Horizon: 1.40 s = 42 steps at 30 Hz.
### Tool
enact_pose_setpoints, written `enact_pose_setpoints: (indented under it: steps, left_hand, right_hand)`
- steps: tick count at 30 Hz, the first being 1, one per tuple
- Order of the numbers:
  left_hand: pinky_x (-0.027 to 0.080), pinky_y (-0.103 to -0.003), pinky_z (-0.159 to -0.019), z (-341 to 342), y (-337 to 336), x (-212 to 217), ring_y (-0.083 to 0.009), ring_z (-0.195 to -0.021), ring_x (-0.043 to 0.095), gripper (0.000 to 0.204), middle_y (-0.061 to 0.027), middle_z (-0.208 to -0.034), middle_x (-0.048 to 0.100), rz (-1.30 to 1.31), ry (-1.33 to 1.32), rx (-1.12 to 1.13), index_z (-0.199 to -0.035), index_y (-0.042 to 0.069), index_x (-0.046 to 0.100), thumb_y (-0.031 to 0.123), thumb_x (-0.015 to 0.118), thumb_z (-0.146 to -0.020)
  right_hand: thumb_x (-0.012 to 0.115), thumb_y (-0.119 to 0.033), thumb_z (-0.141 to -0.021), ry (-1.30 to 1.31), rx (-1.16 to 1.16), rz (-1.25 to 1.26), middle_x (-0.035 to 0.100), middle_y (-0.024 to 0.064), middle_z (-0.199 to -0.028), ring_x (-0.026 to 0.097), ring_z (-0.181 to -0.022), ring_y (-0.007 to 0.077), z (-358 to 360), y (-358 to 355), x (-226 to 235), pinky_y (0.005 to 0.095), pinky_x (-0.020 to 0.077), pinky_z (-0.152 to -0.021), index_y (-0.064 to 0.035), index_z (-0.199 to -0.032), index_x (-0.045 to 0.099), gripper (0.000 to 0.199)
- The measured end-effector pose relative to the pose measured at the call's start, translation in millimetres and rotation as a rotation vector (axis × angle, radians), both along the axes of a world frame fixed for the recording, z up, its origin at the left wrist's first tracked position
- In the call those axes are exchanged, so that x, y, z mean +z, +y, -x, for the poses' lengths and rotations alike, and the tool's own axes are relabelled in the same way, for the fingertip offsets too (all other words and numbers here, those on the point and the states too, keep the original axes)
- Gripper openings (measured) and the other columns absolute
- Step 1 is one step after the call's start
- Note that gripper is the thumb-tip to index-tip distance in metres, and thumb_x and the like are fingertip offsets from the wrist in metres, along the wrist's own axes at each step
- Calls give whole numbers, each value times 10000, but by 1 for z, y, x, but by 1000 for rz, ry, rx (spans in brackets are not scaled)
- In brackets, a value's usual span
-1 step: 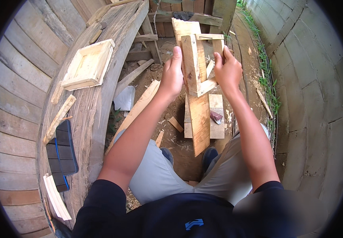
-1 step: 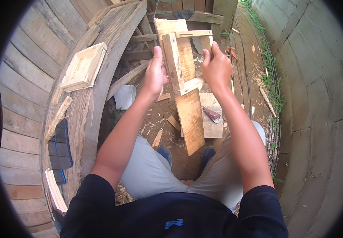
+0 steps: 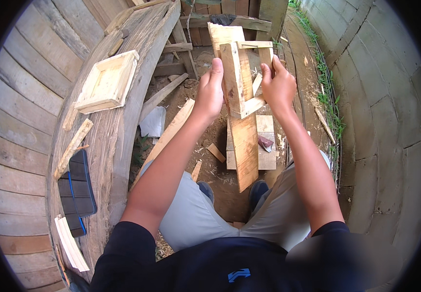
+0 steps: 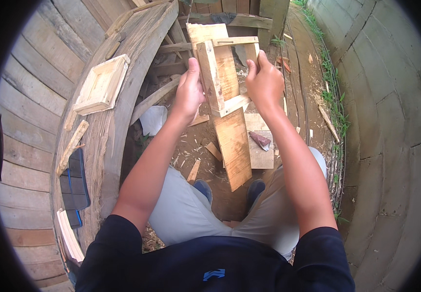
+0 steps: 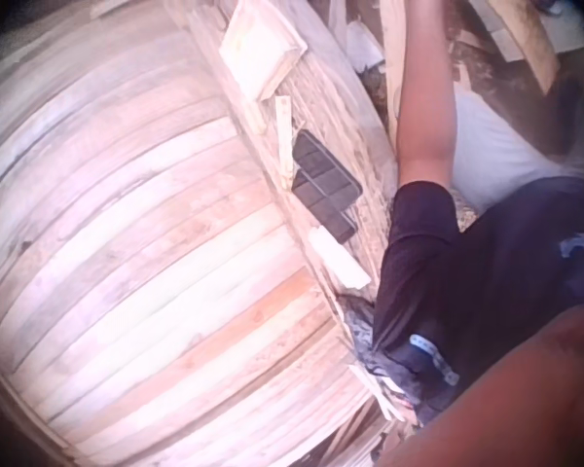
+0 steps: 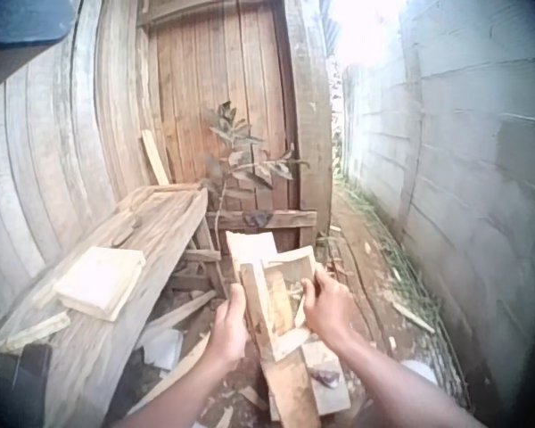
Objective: The person assembles a small wooden frame by hand, fitting together four pieces of wood. They then use a knife to trim and smooth the edges of the frame and other wooden pieces.
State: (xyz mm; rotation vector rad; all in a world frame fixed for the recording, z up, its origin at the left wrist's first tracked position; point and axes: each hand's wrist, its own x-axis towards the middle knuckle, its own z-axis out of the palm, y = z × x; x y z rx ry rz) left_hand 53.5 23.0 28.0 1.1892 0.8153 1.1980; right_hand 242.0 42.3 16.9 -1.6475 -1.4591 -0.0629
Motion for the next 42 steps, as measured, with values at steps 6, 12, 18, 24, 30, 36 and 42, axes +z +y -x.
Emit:
enact_pose_setpoints:
  steps: [6,12,18,24,30,36,42]
  left_hand:
    - [614,-445,-885,-5,-5,9,-262,-1157,675,652,-162,-1321,626,6,-17,-4,-1420,-5,459,544,342,-1089]
    - [627,-453,-869,-3,-3,11,-259,-1135,687,643,-174,-1309,633,22,-41,-13,-1412,-13,454,531,322,-1095]
    - [599,-489,-944,-2,-2,16,-298,-1186,659,674,-204,-1362,593,55,-93,-49,-1421,-45,436,531,316,-1092]
    - [595,-465,-966,-2,-1,13,-292,-1198,652,664,-203,-1365,589,67,-85,-48,-1424,-50,427,516,329,-1092]
    - [607,-439,-949,-3,-1,13,-278,-1193,655,657,-202,-1361,591,69,-62,-11,-1415,-45,432,517,341,-1088]
    - [618,-442,-910,-3,-2,14,-264,-1169,666,673,-186,-1336,606,73,-58,-1,-1404,-29,454,550,371,-1071]
    - [621,-426,-849,0,1,8,-229,-1125,676,664,-143,-1288,635,71,-86,-7,-1372,-4,507,572,419,-1054]
  right_hand:
    - [662,-246,-961,-34,-28,-80,748,148,-886,722,-775,384,-6,1,1,473,566,-674,-69,-1250,671,340]
    - [648,-234,-966,-30,-11,-51,752,116,-904,724,-776,380,-7,-7,12,488,563,-636,-105,-1174,651,245]
    - [655,-228,-958,-33,0,13,743,135,-866,726,-773,387,-6,-8,17,500,567,-628,-87,-1103,641,203]
    - [662,-223,-952,-48,16,42,742,147,-856,731,-776,385,-10,-6,16,502,573,-632,-75,-1103,647,212]
    - [655,-219,-959,-55,19,83,741,154,-845,735,-775,380,-9,-6,16,498,579,-637,-68,-1079,648,193]
    - [654,-220,-961,-44,23,94,740,157,-840,733,-771,385,-8,-6,18,508,574,-639,-63,-1048,639,180]
    - [653,-218,-959,-22,22,12,737,151,-833,731,-766,381,-6,-7,16,510,568,-630,-67,-1033,629,169]
